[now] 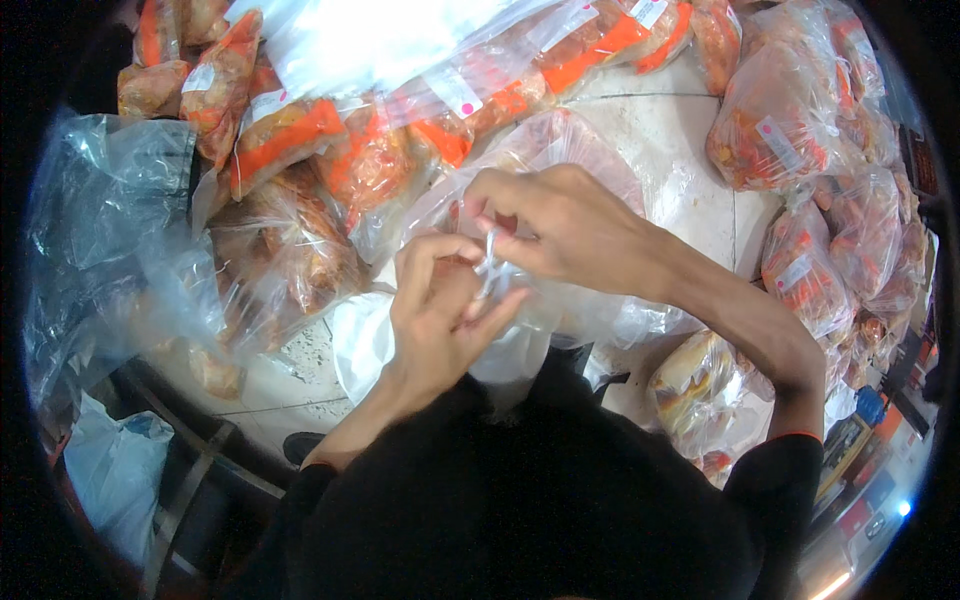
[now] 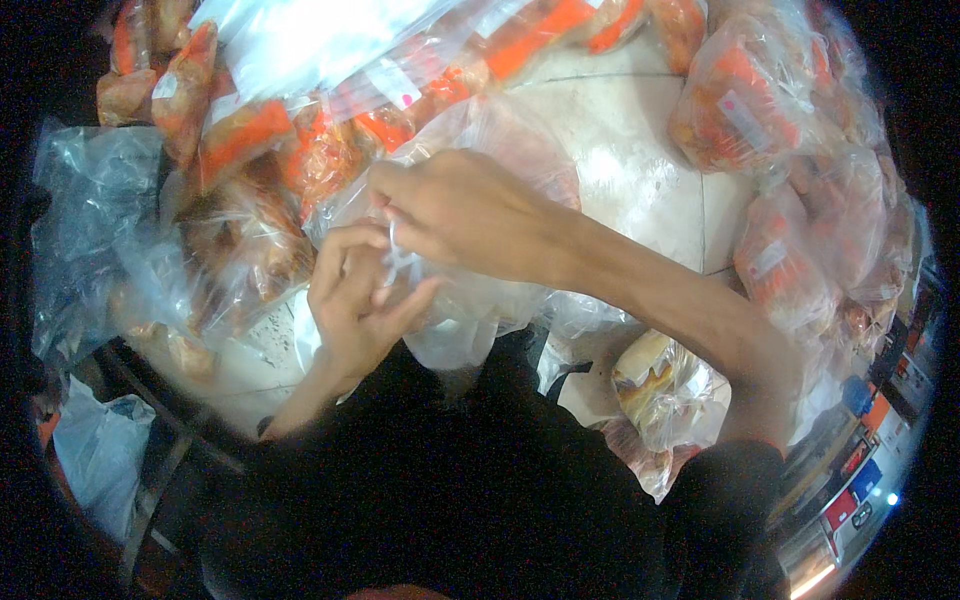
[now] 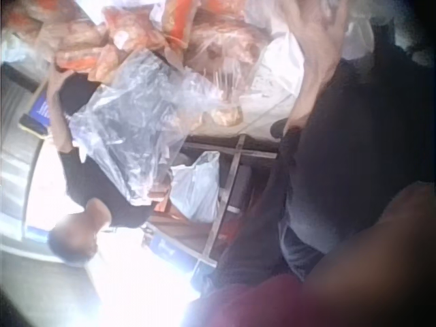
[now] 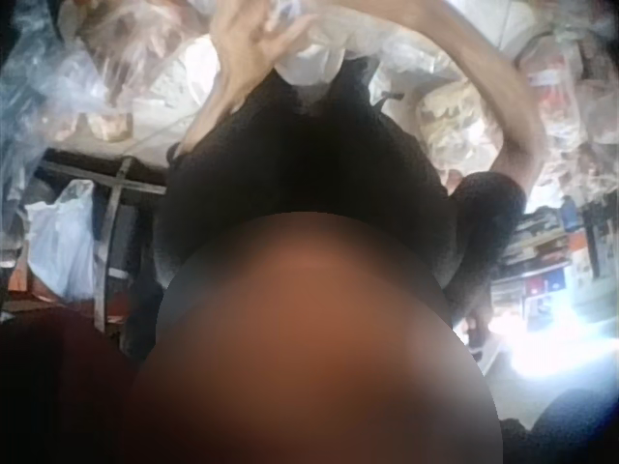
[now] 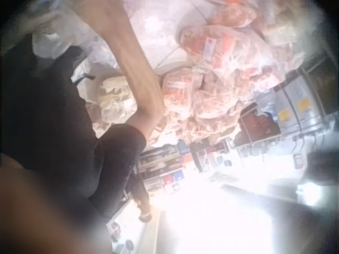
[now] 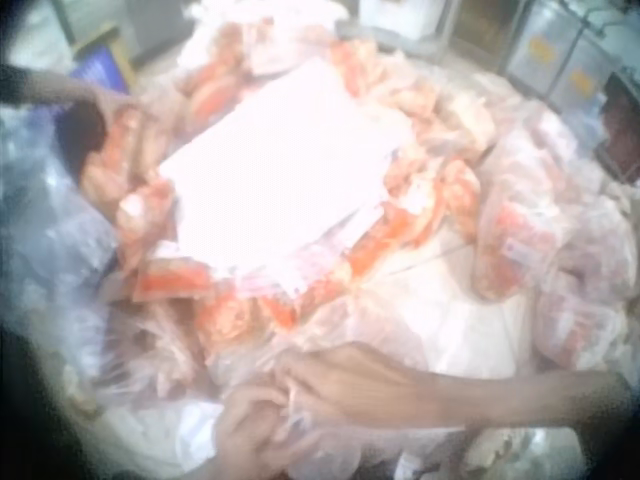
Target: The person sits on the floor and repeatedly picks up vacuum-sealed chicken packages, places them into a larger clear plastic bag, and ties the bag closed. The person repeats this process with multiple packages, stacking the filled bags on the floor.
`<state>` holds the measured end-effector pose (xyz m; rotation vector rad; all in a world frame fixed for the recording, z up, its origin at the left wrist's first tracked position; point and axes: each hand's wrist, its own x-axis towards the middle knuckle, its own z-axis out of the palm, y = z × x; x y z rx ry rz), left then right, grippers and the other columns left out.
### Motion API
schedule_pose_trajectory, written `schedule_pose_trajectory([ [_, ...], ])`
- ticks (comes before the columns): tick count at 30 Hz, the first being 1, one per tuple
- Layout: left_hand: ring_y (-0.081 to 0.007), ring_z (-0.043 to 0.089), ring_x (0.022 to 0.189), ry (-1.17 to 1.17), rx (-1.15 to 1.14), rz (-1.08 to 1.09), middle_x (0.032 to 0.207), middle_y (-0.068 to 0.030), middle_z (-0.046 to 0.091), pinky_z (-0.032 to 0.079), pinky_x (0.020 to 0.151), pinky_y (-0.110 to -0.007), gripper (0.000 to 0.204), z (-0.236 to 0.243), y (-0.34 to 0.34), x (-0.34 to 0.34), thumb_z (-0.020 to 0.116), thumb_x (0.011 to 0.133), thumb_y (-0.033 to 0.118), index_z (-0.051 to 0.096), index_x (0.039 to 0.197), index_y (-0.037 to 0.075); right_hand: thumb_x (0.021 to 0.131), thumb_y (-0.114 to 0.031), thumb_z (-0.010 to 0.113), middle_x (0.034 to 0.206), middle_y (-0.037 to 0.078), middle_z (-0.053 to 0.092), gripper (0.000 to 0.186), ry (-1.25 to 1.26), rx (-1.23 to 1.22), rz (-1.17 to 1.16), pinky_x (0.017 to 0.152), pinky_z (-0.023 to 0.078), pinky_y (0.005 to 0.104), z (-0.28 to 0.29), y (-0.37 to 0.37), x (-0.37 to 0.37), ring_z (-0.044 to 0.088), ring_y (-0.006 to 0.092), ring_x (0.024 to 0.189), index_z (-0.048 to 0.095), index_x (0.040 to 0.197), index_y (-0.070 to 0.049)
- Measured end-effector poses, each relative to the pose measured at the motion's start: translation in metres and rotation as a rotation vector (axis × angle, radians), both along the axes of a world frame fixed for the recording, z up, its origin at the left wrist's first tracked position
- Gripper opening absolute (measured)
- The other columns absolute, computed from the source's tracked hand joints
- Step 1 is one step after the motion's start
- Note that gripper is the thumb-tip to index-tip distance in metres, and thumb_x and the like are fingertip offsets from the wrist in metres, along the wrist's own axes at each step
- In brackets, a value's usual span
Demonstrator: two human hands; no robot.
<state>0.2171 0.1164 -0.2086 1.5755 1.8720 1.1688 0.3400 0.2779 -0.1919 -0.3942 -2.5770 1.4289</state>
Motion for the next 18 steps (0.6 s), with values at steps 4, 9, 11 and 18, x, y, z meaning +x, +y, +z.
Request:
schedule_pose_trajectory([
  [4,-0.0261,0.060,0.083,0.102,0.135,-0.206,0.095,-0.0100,0.059,0.045,0.078,-0.039,0.022,0.018,0.008,-0.013,0.081,0.063,0.003,0.062,0.074,0.003,0.084,-0.006,0.061,0.084,0.017,0.064,0.020,0.022,0.119,-0.090,0.058,0.052,0.0387,0.031,-0.019,0.017,0.065,0.0324,0.070,0.056,0.103,-0.002],
  [9,-0.0255,0.060,0.084,0.137,0.214,-0.405,0.095,-0.0091,0.058,0.044,0.079,-0.043,0.018,0.019,0.038,-0.029,0.072,0.062,-0.002,0.061,0.076,0.001,0.078,0.008,0.066,0.088,0.011,0.064,0.026,0.012,0.155,-0.365,0.055,0.052,0.0274,0.037,-0.022,0.035,0.067,0.0179,0.069,0.057,0.100,-0.004],
  [11,-0.0257,0.060,0.084,0.126,0.175,-0.391,0.094,-0.0095,0.058,0.044,0.078,-0.042,0.018,0.010,0.053,-0.031,0.072,0.061,-0.003,0.061,0.076,-0.001,0.079,0.010,0.065,0.091,0.010,0.064,0.023,0.040,0.141,-0.474,0.060,0.055,0.0254,0.017,-0.006,0.032,0.067,0.0127,0.076,0.054,0.095,-0.004],
  [18,-0.0286,0.061,0.087,0.070,0.104,-0.376,0.107,-0.0162,0.063,0.048,0.078,-0.040,0.016,-0.002,0.049,-0.032,0.070,0.065,-0.004,0.059,0.076,-0.005,0.082,0.013,0.062,0.088,0.003,0.060,0.022,-0.012,-0.361,-0.548,0.071,0.057,0.0248,-0.024,0.017,0.018,0.062,0.0086,0.077,0.047,0.084,-0.004],
])
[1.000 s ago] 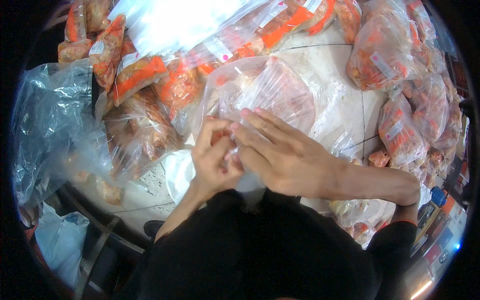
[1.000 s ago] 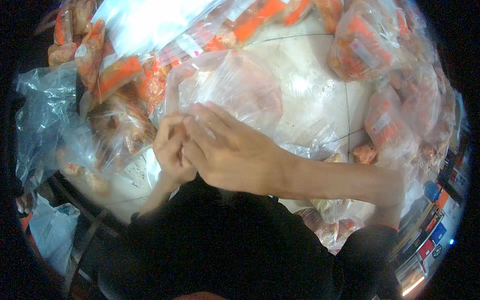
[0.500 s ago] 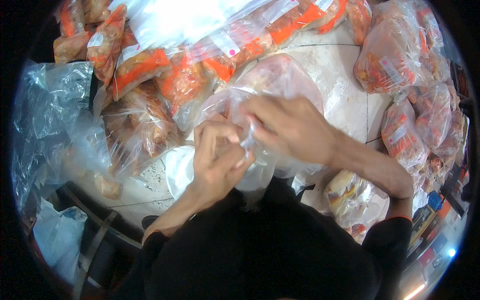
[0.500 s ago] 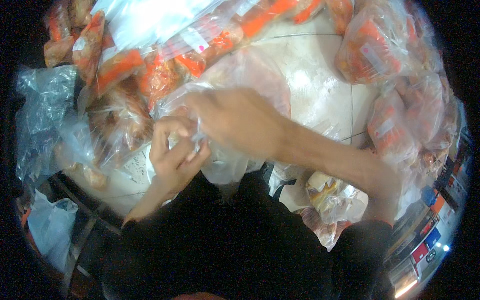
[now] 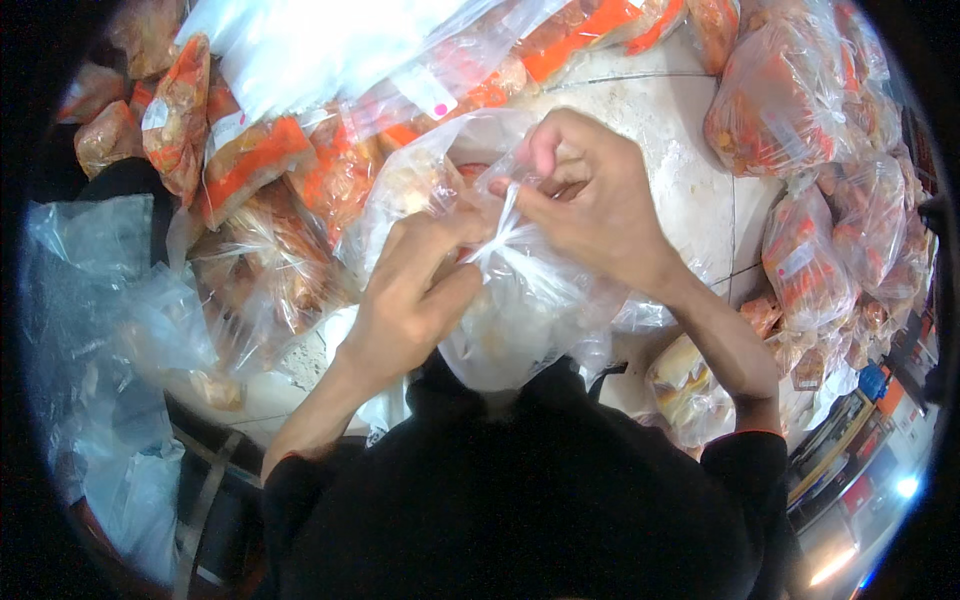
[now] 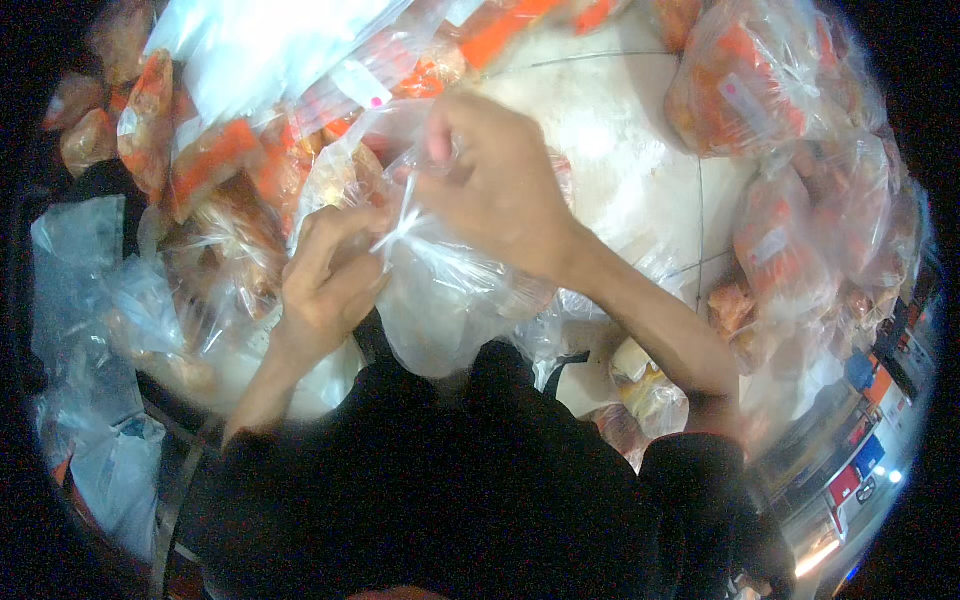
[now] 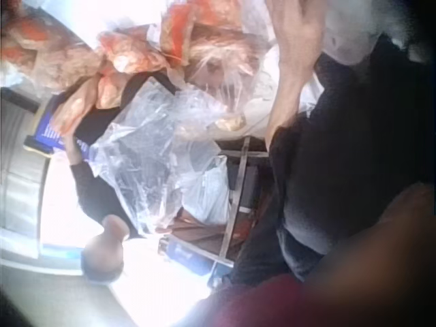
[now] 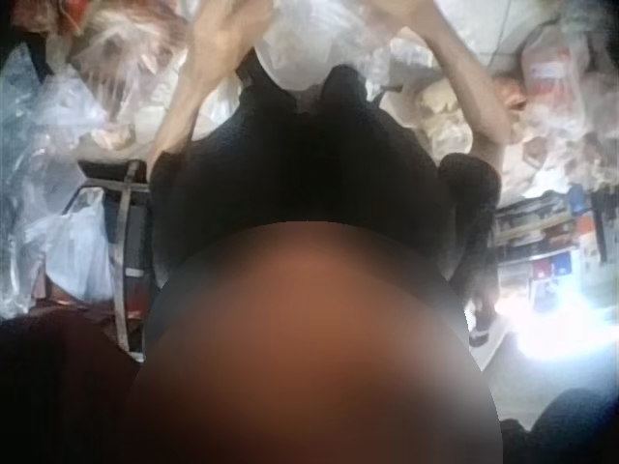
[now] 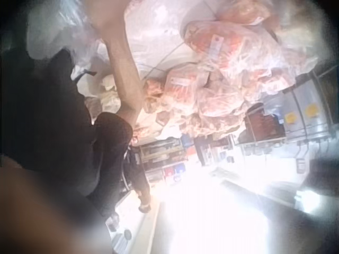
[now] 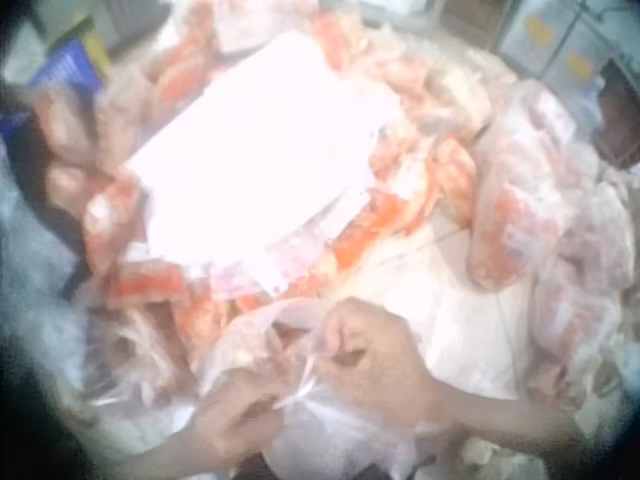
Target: The person sits on the floor and repeatedly picks up vacuum-sealed chicken packages, places them into a larger clear plastic bag, and ties the bag closed. The person repeats this process with multiple packages, stacking the filled bags on the floor.
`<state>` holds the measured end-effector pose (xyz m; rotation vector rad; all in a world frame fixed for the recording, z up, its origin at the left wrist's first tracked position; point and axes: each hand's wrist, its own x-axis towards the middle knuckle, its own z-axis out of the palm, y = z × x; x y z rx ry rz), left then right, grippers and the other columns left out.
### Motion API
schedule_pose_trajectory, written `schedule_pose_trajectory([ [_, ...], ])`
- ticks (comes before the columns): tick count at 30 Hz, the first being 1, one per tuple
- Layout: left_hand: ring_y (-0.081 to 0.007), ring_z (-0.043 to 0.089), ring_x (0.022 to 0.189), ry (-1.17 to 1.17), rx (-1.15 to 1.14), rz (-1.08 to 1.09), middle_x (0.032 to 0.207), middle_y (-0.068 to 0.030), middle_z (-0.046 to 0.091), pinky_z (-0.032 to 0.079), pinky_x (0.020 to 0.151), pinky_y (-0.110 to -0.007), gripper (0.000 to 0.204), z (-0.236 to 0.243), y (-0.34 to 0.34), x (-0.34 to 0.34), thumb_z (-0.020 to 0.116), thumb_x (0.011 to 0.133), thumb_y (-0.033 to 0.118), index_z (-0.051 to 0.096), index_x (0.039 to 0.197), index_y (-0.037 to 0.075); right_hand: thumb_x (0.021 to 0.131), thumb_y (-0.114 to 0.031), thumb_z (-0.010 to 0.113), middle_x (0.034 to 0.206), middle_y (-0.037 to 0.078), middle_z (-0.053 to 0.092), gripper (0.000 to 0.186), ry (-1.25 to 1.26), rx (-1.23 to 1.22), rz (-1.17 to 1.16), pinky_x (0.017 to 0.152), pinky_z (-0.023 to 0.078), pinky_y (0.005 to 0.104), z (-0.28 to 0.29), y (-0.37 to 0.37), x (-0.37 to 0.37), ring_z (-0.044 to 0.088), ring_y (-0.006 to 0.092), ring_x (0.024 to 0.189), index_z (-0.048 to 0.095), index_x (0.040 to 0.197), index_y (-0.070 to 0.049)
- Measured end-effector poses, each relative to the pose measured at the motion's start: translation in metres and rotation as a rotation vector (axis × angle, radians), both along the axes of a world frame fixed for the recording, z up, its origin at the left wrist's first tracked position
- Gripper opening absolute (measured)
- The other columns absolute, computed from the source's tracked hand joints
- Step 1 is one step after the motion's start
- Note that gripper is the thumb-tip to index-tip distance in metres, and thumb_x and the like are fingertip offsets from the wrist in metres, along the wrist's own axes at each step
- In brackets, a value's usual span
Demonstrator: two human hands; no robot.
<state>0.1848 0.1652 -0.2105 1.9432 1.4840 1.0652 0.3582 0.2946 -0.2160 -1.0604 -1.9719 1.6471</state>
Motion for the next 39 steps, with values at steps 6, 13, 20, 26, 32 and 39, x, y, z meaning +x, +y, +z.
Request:
schedule_pose_trajectory([
  [6,-0.0318,0.063,0.092,0.068,0.061,-0.162,0.113,-0.0189,0.064,0.050,0.079,-0.041,0.014,-0.005,-0.004,-0.013,0.069,0.068,-0.006,0.057,0.076,-0.007,0.068,-0.007,0.073,0.076,0.015,0.066,0.014,-0.183,0.107,0.105,0.067,0.049,0.0434,0.003,-0.011,-0.011,0.063,0.0368,0.076,0.059,0.066,-0.005],
  [13,-0.0256,0.066,0.089,0.040,-0.057,-0.158,0.106,-0.0125,0.068,0.052,0.075,-0.033,0.012,0.002,0.000,-0.018,0.072,0.077,-0.004,0.061,0.079,-0.004,0.073,-0.001,0.075,0.059,0.006,0.057,0.019,-0.140,0.076,0.305,0.055,0.045,0.0263,0.012,0.000,-0.016,0.055,0.0081,0.058,0.056,0.068,0.001],
  [20,-0.0239,0.066,0.089,-0.059,-0.320,-0.082,0.098,-0.0113,0.066,0.051,0.076,-0.031,0.011,0.009,-0.001,-0.017,0.071,0.081,-0.002,0.060,0.081,-0.002,0.082,-0.004,0.073,0.079,0.005,0.067,0.014,-0.046,-0.193,0.483,0.067,0.050,0.0244,0.001,0.007,-0.006,0.060,0.0099,0.071,0.069,0.093,0.003],
  [26,-0.0252,0.064,0.081,-0.100,-0.257,-0.079,0.097,-0.0109,0.063,0.050,0.070,-0.034,0.008,0.007,-0.003,-0.017,0.062,0.084,-0.004,0.056,0.089,-0.002,0.084,-0.008,0.074,0.103,0.010,0.066,0.039,0.079,-0.277,0.344,0.080,0.055,0.0262,0.026,0.014,0.003,0.065,0.0122,0.090,0.062,0.120,0.002],
  [32,-0.0259,0.066,0.079,-0.188,-0.397,-0.081,0.096,-0.0143,0.064,0.050,0.070,-0.034,0.007,0.008,0.000,-0.023,0.061,0.087,-0.004,0.055,0.088,-0.001,0.078,-0.011,0.078,0.117,0.008,0.060,0.061,-0.121,0.148,0.272,0.100,0.044,0.0415,0.041,-0.042,0.009,0.061,0.0214,0.111,0.050,0.132,-0.006],
  [39,-0.0043,0.053,0.084,-0.564,-0.731,-0.075,0.085,0.0016,0.053,0.042,0.072,-0.021,0.012,0.017,0.004,-0.022,0.061,0.092,-0.003,0.052,0.086,0.002,0.076,-0.008,0.077,0.103,0.006,0.061,0.053,-0.055,0.193,0.067,0.093,0.041,0.0380,0.019,-0.073,0.001,0.053,0.0215,0.095,0.049,0.122,-0.009],
])
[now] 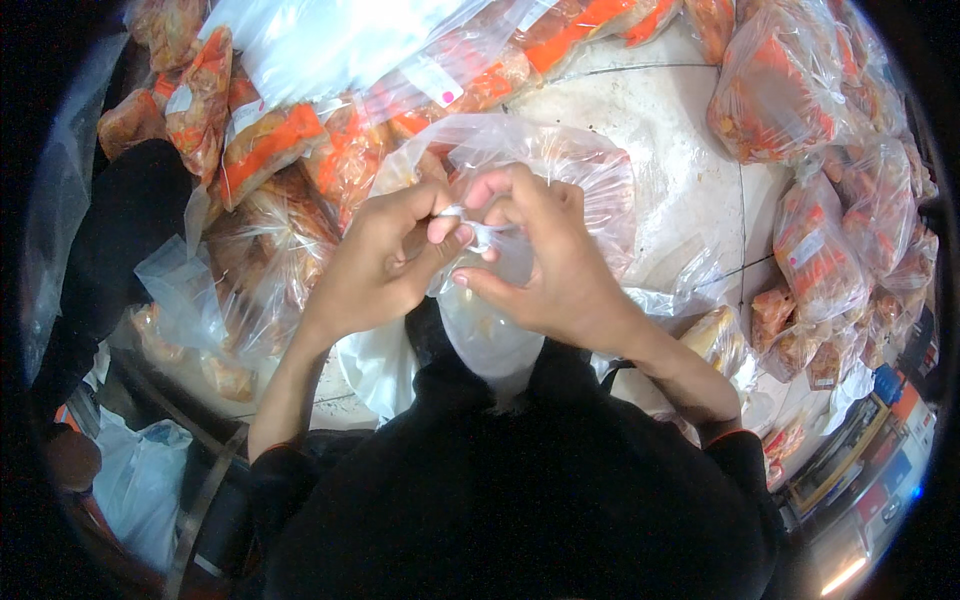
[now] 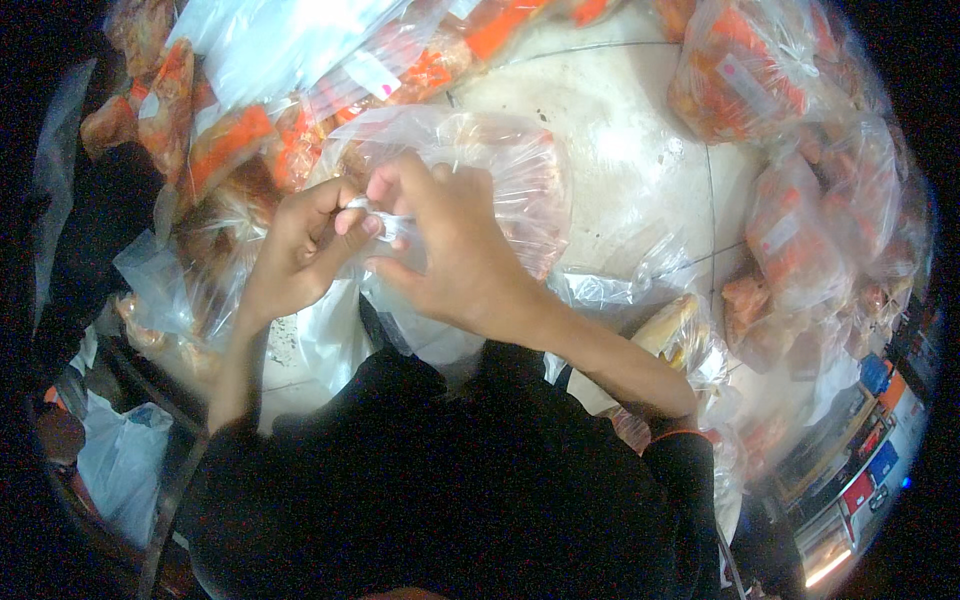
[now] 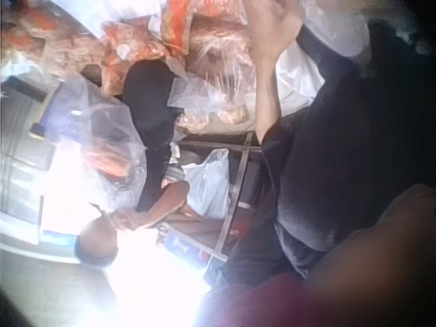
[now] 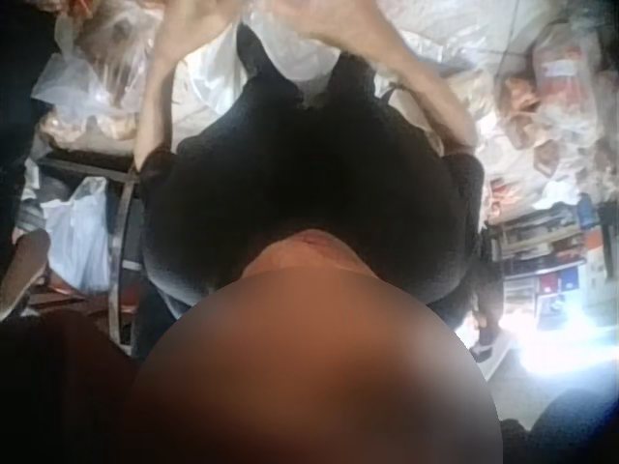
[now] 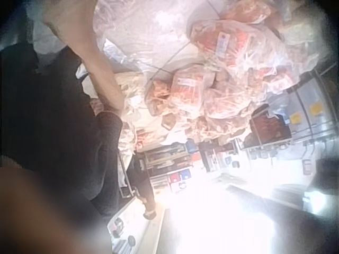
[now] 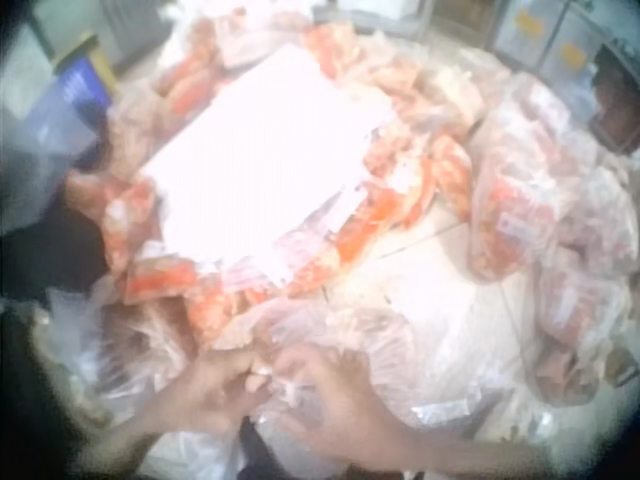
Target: The person sits on the floor and repeatedly picks up vacuum-sealed chicken packages, places them into a larger clear plastic bag, and ties the bag closed. The person repeats this process with multiple packages, stacking the filled bags on the floor.
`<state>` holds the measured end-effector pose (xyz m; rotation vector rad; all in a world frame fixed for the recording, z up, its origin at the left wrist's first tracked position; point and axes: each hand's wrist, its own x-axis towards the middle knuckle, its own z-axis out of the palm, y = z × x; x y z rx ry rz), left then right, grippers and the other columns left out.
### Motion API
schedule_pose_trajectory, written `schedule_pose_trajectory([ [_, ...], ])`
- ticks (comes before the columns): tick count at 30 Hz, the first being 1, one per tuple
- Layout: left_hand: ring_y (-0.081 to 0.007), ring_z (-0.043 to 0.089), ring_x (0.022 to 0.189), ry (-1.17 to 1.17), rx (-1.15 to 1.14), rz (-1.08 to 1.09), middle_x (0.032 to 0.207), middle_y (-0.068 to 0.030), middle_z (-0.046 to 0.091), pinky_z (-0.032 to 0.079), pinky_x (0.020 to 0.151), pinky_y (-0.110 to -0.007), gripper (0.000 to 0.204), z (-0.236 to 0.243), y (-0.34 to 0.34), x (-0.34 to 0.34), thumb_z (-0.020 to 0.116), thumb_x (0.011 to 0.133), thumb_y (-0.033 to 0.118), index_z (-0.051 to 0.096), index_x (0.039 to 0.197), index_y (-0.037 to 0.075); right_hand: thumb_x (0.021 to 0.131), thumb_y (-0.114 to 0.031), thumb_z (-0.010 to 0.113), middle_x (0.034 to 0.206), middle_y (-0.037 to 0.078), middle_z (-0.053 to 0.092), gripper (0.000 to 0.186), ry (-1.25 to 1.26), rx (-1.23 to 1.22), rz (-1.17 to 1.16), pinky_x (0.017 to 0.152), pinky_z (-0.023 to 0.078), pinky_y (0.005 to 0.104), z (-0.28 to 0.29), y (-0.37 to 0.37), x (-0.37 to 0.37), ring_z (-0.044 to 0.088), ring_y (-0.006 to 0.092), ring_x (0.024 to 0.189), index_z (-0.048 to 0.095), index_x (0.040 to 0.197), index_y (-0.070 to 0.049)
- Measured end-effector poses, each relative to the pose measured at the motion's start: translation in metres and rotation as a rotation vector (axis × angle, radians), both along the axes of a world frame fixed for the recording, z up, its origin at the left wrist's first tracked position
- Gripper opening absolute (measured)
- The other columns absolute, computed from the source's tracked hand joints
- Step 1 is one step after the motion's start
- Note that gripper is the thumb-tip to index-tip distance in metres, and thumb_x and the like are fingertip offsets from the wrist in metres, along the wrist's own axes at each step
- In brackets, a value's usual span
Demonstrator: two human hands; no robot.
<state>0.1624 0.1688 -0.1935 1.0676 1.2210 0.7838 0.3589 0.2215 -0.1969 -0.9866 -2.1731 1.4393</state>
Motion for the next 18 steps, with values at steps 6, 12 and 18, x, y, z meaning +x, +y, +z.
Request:
schedule_pose_trajectory([
  [6,-0.0076,0.051,0.083,-0.084,-0.079,-0.009,0.085,-0.0005,0.048,0.047,0.079,-0.026,0.010,0.000,0.004,-0.008,0.058,0.092,-0.004,0.051,0.087,0.001,0.075,-0.004,0.072,0.100,0.005,0.061,0.033,0.049,0.240,-0.002,0.084,0.040,0.0382,-0.008,-0.003,-0.003,0.054,0.0255,0.093,0.061,0.105,-0.008],
  [12,-0.0079,0.053,0.083,-0.142,-0.072,-0.026,0.086,0.0007,0.049,0.047,0.077,-0.026,0.009,0.002,0.006,-0.011,0.057,0.096,0.005,0.053,0.089,0.001,0.075,-0.002,0.067,0.100,0.008,0.060,0.021,0.244,0.530,-0.036,0.074,0.042,0.0403,-0.029,-0.005,-0.004,0.056,0.0286,0.085,0.065,0.096,-0.005],
  [18,-0.0102,0.053,0.068,0.239,-0.065,0.113,0.070,-0.0026,0.053,0.044,0.063,-0.029,0.026,0.005,0.013,0.006,0.060,0.092,0.010,0.059,0.070,-0.003,0.079,0.001,0.064,0.102,0.013,0.056,0.014,0.326,0.361,0.016,0.079,0.042,0.0394,-0.023,0.006,-0.004,0.053,0.0298,0.090,0.061,0.093,0.000],
])
